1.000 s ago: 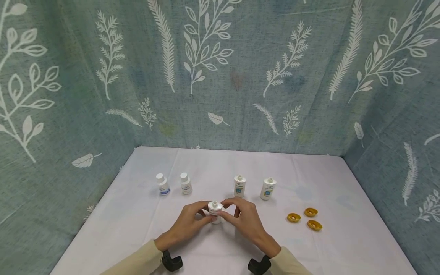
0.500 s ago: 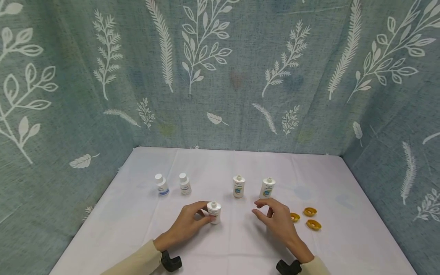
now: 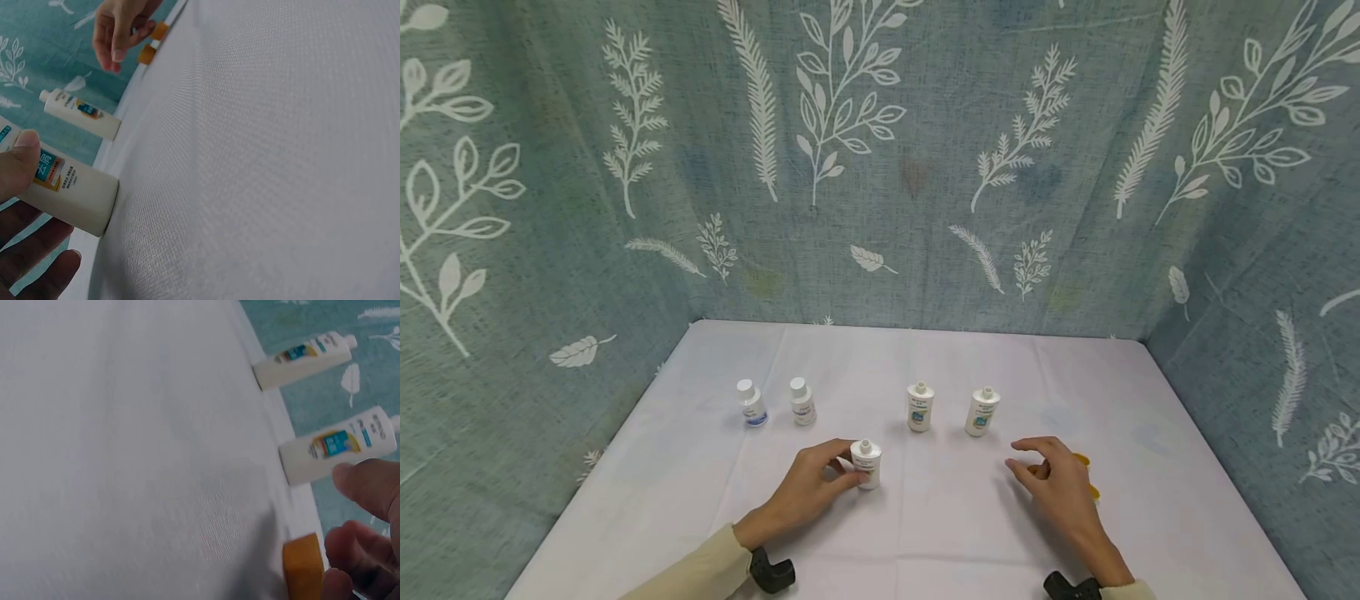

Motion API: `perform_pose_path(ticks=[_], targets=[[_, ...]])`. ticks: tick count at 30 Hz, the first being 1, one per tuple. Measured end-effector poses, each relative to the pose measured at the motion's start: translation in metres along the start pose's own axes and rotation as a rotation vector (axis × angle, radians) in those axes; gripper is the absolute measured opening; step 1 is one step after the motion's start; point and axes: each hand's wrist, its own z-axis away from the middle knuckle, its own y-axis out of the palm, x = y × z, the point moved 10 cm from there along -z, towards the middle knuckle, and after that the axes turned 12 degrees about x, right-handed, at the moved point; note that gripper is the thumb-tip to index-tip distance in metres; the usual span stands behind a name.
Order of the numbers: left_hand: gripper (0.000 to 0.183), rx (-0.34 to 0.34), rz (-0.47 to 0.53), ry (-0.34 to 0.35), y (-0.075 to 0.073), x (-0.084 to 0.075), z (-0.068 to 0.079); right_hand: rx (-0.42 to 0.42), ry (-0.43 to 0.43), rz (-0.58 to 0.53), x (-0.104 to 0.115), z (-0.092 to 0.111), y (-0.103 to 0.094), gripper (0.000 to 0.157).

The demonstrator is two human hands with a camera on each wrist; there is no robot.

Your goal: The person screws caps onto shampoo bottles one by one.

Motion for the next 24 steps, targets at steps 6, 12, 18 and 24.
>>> perform_pose_path(ticks=[6,12,18,24], targets=[[0.039,0.011,0.005,-0.010,0.001,0.003,0.000,0.001,0.048,0.026,-0.015,0.001,-0.009,0.032],[0.039,0.008,0.002,-0.002,0.001,0.003,0.000,-0.011,0.071,0.065,-0.024,0.002,-0.016,0.032],[0.038,0.005,0.002,-0.001,0.000,0.001,0.000,0.011,0.106,0.106,-0.030,0.003,-0.020,0.036],[0.038,0.007,0.012,-0.008,0.000,0.003,0.001,0.065,0.155,0.139,-0.035,-0.001,-0.017,0.039]])
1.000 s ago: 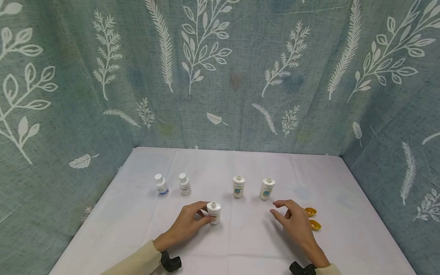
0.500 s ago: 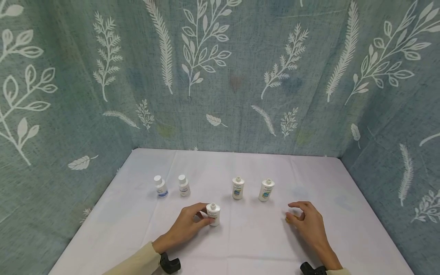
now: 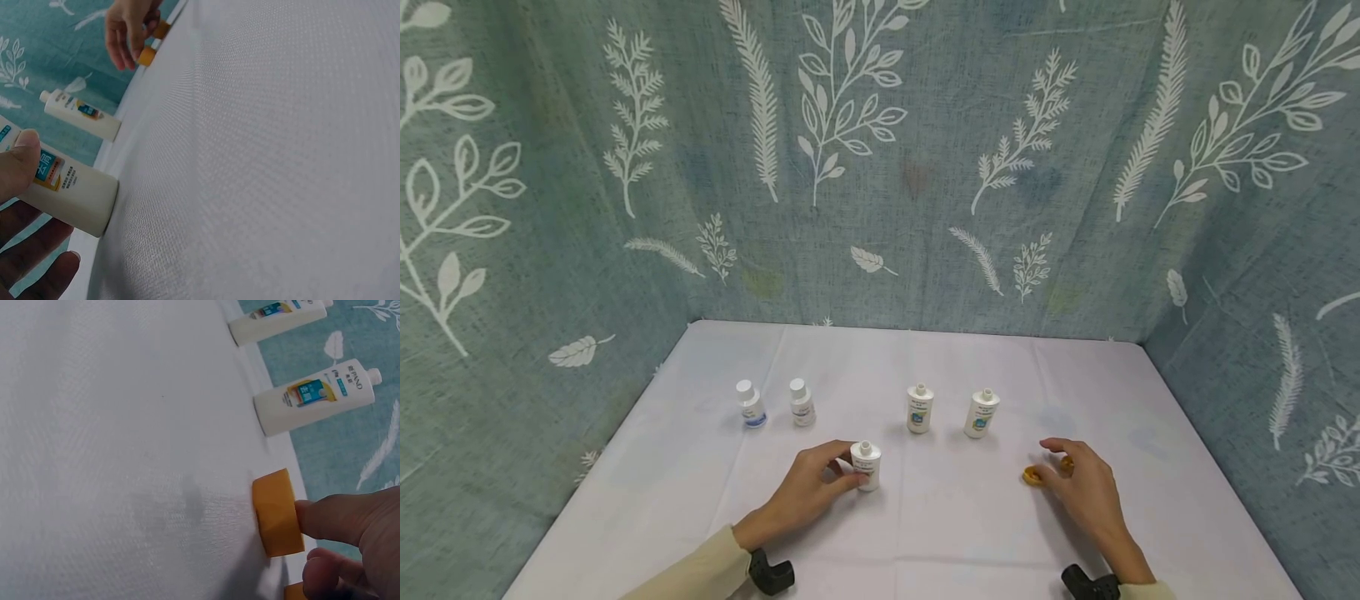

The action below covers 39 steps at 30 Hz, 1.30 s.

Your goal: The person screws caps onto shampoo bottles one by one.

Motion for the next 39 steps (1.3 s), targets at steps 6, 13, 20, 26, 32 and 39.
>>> perform_pose_path(ticks=[6,13,20,26,32,39], targets=[[0.038,-0.004,-0.010,0.001,0.000,0.001,0.000,0.087,0.041,0.006,-0.002,-0.004,0.005,0.040],[0.038,-0.012,-0.012,0.014,-0.001,0.000,-0.001,0.172,-0.015,0.027,0.004,-0.005,0.009,0.050],[0.038,-0.008,-0.004,0.008,-0.001,0.000,0.000,0.223,-0.034,0.111,0.009,-0.007,0.015,0.035],[0.038,-0.005,0.003,-0.002,0.000,0.001,0.001,0.194,-0.072,0.129,0.015,-0.007,0.014,0.030],[0.037,-0.009,-0.003,0.006,-0.001,-0.001,0.000,0.175,-0.065,0.101,0.025,-0.008,0.011,0.032],[0.037,-0.005,0.003,-0.011,-0.001,0.000,0.001,0.179,-0.066,0.070,0.039,-0.008,0.013,0.031]])
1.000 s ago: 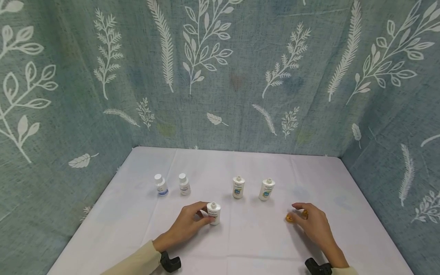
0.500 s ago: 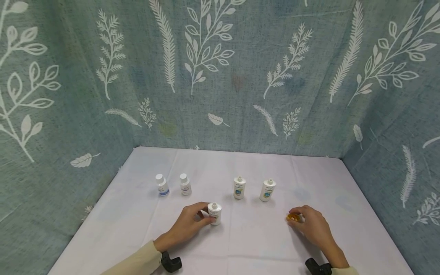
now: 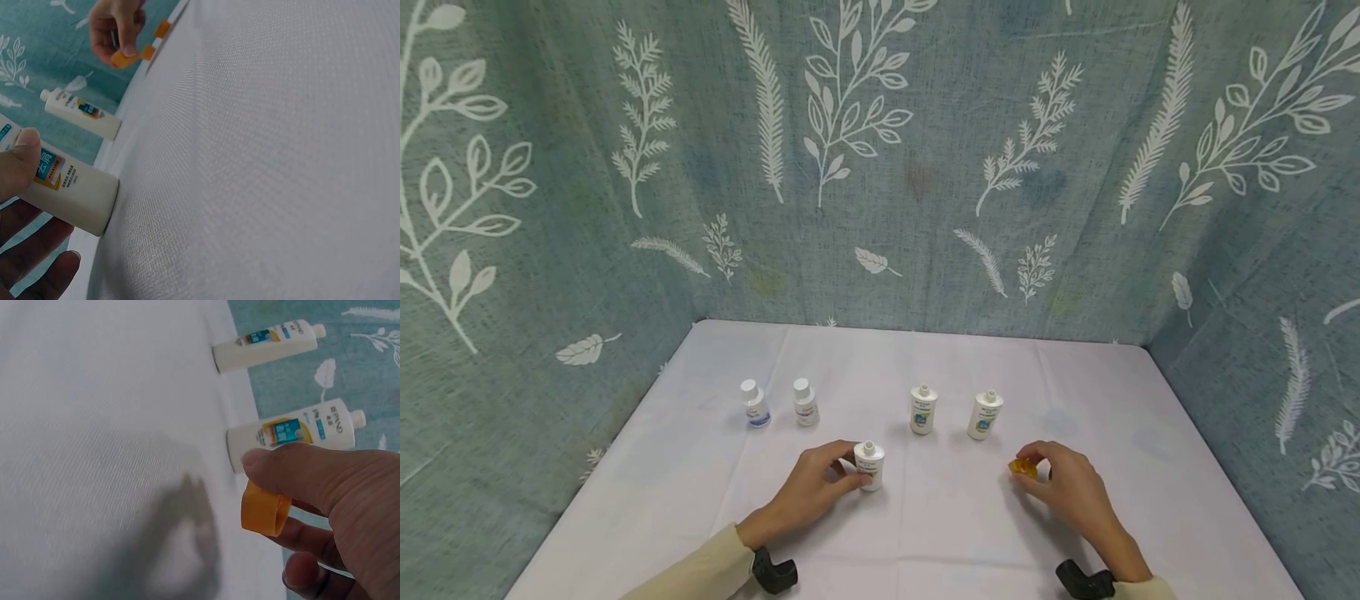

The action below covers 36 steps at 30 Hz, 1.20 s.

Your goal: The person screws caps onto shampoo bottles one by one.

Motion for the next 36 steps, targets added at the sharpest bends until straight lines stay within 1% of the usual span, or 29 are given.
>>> perform_pose_path(ticks=[4,10,14,18,26,32,36], targets=[[0.037,0.001,-0.002,-0.004,0.001,0.001,0.000,-0.006,-0.033,-0.017,0.010,-0.001,0.000,0.028],[0.037,0.002,-0.009,-0.004,0.000,0.000,0.000,-0.011,-0.129,-0.035,0.031,-0.004,0.000,0.026],[0.037,0.000,-0.006,-0.004,0.000,-0.001,0.000,0.001,-0.179,-0.037,0.045,-0.006,0.000,0.028],[0.037,-0.005,-0.004,0.002,-0.001,-0.001,0.000,0.023,-0.205,-0.043,0.055,-0.011,0.002,0.031],[0.037,0.000,0.000,-0.004,0.000,0.000,-0.001,0.058,-0.247,-0.091,0.076,-0.019,0.008,0.026],[0.037,0.005,-0.005,-0.012,0.000,0.000,-0.001,0.073,-0.348,-0.120,0.099,-0.022,0.009,0.025],[0.037,0.006,-0.006,-0.008,0.000,0.000,-0.001,0.041,-0.418,-0.107,0.115,-0.022,0.005,0.027]])
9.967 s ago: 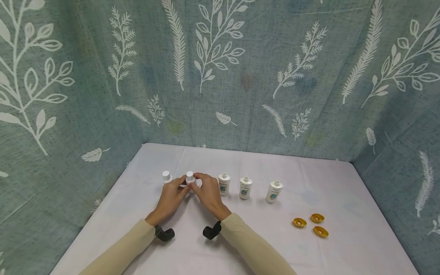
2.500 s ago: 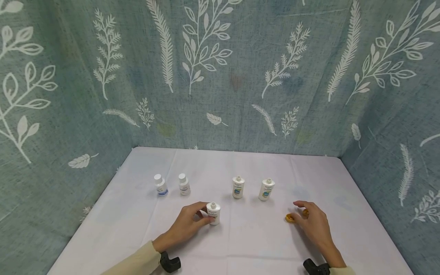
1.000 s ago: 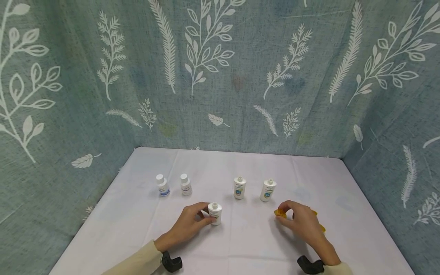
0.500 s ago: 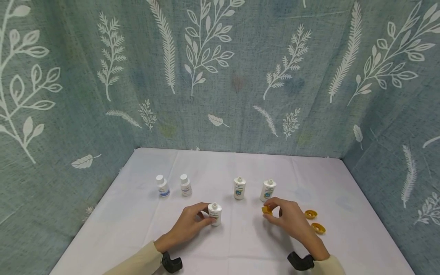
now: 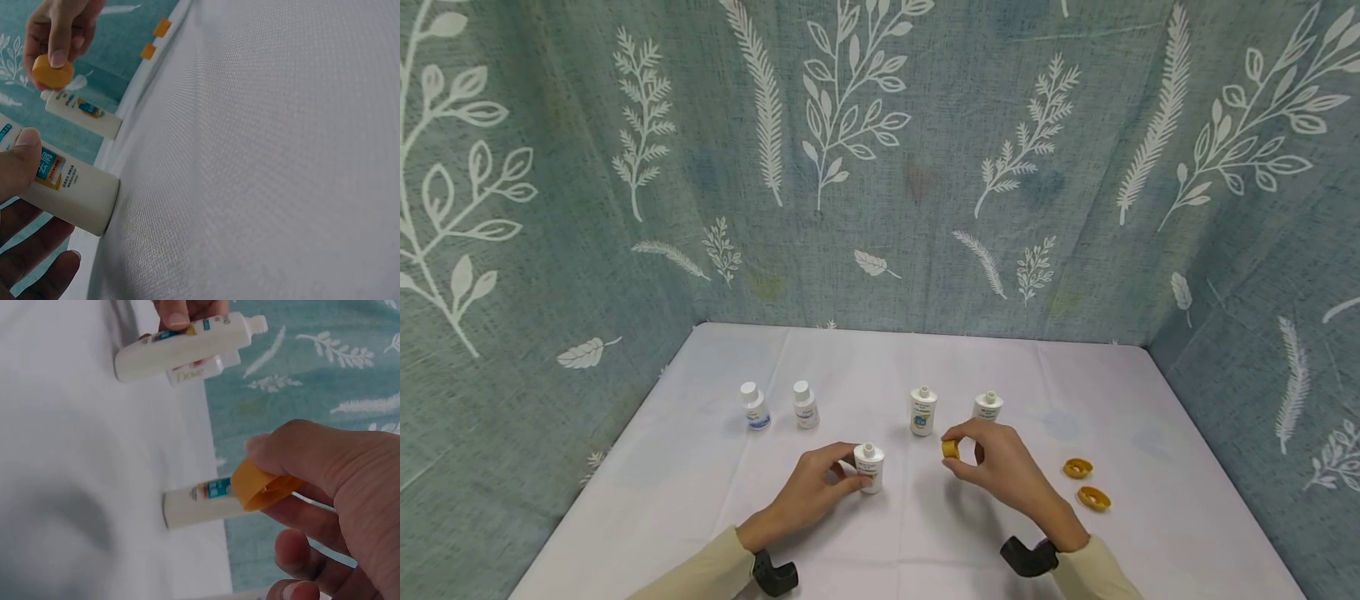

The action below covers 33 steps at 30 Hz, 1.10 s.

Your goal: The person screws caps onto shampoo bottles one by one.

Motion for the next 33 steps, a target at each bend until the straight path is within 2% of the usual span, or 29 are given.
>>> perform_pose_path(ticks=[4,14,25,33], targets=[[0.037,-0.003,0.000,0.004,0.000,0.000,0.001,-0.027,-0.038,0.028,0.011,-0.006,-0.003,0.027],[0.037,-0.006,-0.005,0.007,-0.001,0.000,0.000,-0.024,-0.050,-0.011,0.025,-0.016,-0.001,0.026],[0.037,-0.017,-0.008,0.015,-0.002,-0.002,0.000,-0.115,-0.257,-0.017,0.061,-0.026,-0.011,0.029],[0.039,-0.002,-0.003,0.002,-0.001,-0.001,0.000,-0.141,-0.282,-0.106,0.072,-0.035,-0.009,0.029]])
